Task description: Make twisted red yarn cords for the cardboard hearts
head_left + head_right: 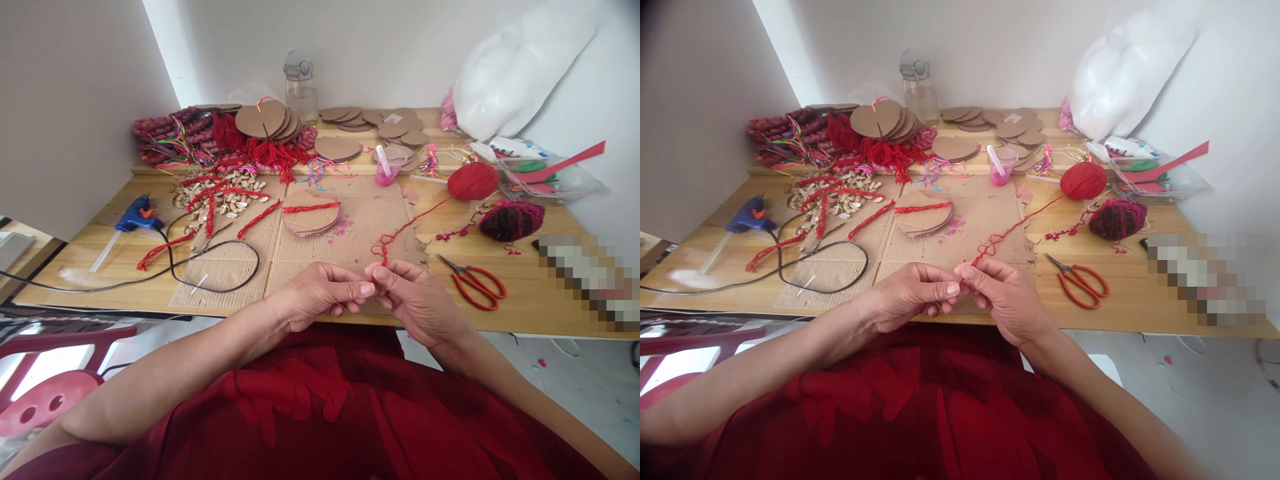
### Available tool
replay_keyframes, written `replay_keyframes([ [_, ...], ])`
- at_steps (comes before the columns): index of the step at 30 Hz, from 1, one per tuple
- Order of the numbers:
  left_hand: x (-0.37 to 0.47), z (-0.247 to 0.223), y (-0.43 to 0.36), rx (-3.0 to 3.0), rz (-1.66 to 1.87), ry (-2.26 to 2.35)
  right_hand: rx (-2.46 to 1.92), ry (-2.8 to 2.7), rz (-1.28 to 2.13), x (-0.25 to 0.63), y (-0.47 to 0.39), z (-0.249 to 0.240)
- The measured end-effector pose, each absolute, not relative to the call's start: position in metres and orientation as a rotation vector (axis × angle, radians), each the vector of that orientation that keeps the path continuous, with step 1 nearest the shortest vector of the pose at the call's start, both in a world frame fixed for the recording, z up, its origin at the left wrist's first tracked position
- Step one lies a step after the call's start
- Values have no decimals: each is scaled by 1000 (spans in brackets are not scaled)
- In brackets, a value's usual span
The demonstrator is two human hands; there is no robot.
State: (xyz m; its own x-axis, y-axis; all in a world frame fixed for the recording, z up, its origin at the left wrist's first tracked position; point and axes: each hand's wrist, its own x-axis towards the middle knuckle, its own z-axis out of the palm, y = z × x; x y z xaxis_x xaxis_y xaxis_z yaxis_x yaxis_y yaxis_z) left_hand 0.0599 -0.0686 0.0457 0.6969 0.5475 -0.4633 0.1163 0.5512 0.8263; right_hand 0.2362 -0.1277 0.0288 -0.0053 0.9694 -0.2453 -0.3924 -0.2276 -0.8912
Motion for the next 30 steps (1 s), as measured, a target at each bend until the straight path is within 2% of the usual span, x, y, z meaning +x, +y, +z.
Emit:
replay_keyframes([
  [30,61,43,-68,919,323,801,-1118,-745,1505,235,-127,28],
])
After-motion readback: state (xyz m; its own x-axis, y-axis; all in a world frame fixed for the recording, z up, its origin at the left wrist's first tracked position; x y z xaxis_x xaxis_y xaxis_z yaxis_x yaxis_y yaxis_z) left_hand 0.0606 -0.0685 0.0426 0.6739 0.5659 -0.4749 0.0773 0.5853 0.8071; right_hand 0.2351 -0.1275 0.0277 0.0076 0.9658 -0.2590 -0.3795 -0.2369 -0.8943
